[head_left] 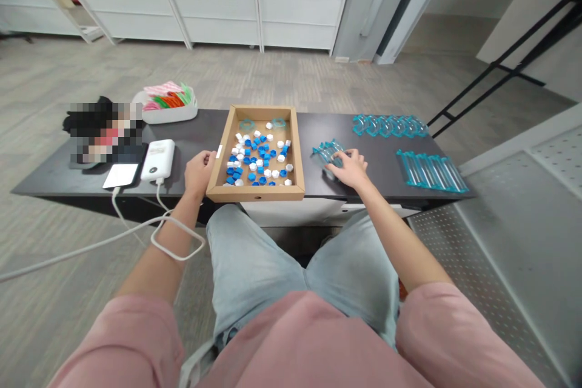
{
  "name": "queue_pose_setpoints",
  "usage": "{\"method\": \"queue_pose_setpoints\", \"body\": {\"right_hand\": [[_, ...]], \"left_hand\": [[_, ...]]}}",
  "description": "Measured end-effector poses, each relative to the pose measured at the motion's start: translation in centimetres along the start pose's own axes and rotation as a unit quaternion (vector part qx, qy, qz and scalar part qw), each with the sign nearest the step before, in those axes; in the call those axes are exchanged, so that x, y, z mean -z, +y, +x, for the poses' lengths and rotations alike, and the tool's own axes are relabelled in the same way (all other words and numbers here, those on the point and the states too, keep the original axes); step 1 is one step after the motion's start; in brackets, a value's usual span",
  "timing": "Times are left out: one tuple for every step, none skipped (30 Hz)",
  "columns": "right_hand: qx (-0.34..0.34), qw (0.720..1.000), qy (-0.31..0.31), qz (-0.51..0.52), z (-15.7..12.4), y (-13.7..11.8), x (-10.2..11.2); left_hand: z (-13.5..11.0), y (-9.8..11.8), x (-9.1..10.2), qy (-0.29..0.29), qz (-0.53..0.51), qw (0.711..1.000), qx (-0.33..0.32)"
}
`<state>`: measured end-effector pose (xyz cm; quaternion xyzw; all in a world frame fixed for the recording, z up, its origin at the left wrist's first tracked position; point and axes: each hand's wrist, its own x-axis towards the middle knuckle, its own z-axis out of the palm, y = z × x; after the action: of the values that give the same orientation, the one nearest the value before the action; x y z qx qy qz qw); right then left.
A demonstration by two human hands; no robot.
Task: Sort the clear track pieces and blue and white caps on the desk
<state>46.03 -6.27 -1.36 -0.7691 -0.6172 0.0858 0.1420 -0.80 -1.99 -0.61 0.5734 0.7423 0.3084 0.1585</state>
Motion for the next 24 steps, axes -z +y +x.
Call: {"method": "queue_pose_setpoints", "body": {"right_hand": [[0.003, 1.0, 0.004, 0.001, 0.1, 0.1, -0.2], [0.007, 1.0, 0.01, 0.004, 0.2, 0.2, -0.4], [0.01, 1.0, 0.018, 0.008, 0.3, 0.3, -0.6], [0.011, 0.999, 0.029, 0.015, 0.3, 0.3, -0.8], [0.01, 0.999, 0.041, 0.023, 0.3, 0.4, -1.0], [0.008, 0.998, 0.052, 0.031, 0.3, 0.4, -1.2], [0.004, 0.997, 0.062, 0.041, 0.3, 0.3, -1.2], [-0.002, 0.996, 0.07, 0.052, 0.2, 0.3, -1.3], [-0.007, 0.995, 0.074, 0.064, 0.2, 0.2, -1.2], [-0.012, 0.994, 0.076, 0.08, 0.2, 0.2, -1.2], [-0.016, 0.992, 0.075, 0.098, 0.2, 0.1, -1.0], [-0.019, 0.99, 0.074, 0.117, 0.3, 0.1, -0.9], [-0.02, 0.987, 0.074, 0.138, 0.4, 0.1, -0.7], [-0.021, 0.984, 0.077, 0.159, 0.6, 0.1, -0.4], [-0.022, 0.98, 0.083, 0.178, 0.8, 0.0, -0.1], [-0.02, 0.977, 0.093, 0.192, 1.0, -0.2, 0.2], [-0.012, 0.974, 0.105, 0.199, 1.2, -0.6, 0.7], [0.005, 0.973, 0.117, 0.197, 1.3, -1.2, 1.2], [0.031, 0.974, 0.124, 0.186, 1.3, -2.0, 1.7], [0.065, 0.976, 0.125, 0.167, 1.2, -3.2, 2.2], [0.103, 0.976, 0.12, 0.146, 0.9, -4.6, 2.6], [0.143, 0.975, 0.112, 0.124, 0.6, -6.3, 2.9], [0.181, 0.973, 0.1, 0.106, 0.2, -8.1, 3.1], [0.219, 0.968, 0.086, 0.092, -0.3, -10.0, 3.2]], "left_hand": [[0.0, 0.0, 0.0, 0.0, -0.001, 1.0, -0.001], [0.0, 0.0, -0.1, 0.0, -0.002, 1.0, -0.003], [0.0, 0.0, -0.1, -0.001, -0.003, 1.0, -0.003], [0.0, 0.1, -0.1, -0.001, -0.004, 1.0, -0.003], [0.0, 0.1, -0.1, -0.002, -0.003, 1.0, -0.002], [0.0, 0.1, -0.1, -0.003, -0.003, 1.0, 0.0], [-0.1, 0.1, -0.1, -0.004, -0.002, 1.0, 0.001], [-0.1, 0.1, -0.1, -0.004, -0.001, 1.0, 0.002], [-0.1, 0.1, -0.1, -0.004, 0.0, 1.0, 0.001], [-0.1, 0.1, -0.1, -0.004, 0.002, 1.0, -0.001], [-0.1, 0.0, -0.1, -0.004, 0.002, 1.0, -0.004], [-0.1, 0.0, -0.2, -0.003, 0.004, 1.0, -0.006], [-0.1, 0.0, -0.2, -0.002, 0.005, 1.0, -0.009], [-0.1, -0.1, -0.2, -0.001, 0.007, 1.0, -0.012], [-0.1, -0.1, -0.3, 0.0, 0.01, 1.0, -0.013], [0.0, -0.2, -0.3, 0.001, 0.012, 1.0, -0.012], [0.0, -0.2, -0.4, 0.001, 0.014, 1.0, -0.011], [0.0, -0.2, -0.4, 0.0, 0.015, 1.0, -0.011], [0.0, -0.2, -0.4, 0.0, 0.016, 1.0, -0.01], [0.0, -0.2, -0.4, 0.001, 0.016, 1.0, -0.01], [0.1, -0.3, -0.4, 0.001, 0.017, 1.0, -0.011], [0.1, -0.3, -0.4, 0.002, 0.018, 1.0, -0.01], [0.1, -0.3, -0.4, 0.002, 0.019, 1.0, -0.008], [0.1, -0.3, -0.4, 0.001, 0.019, 1.0, -0.006]]}}
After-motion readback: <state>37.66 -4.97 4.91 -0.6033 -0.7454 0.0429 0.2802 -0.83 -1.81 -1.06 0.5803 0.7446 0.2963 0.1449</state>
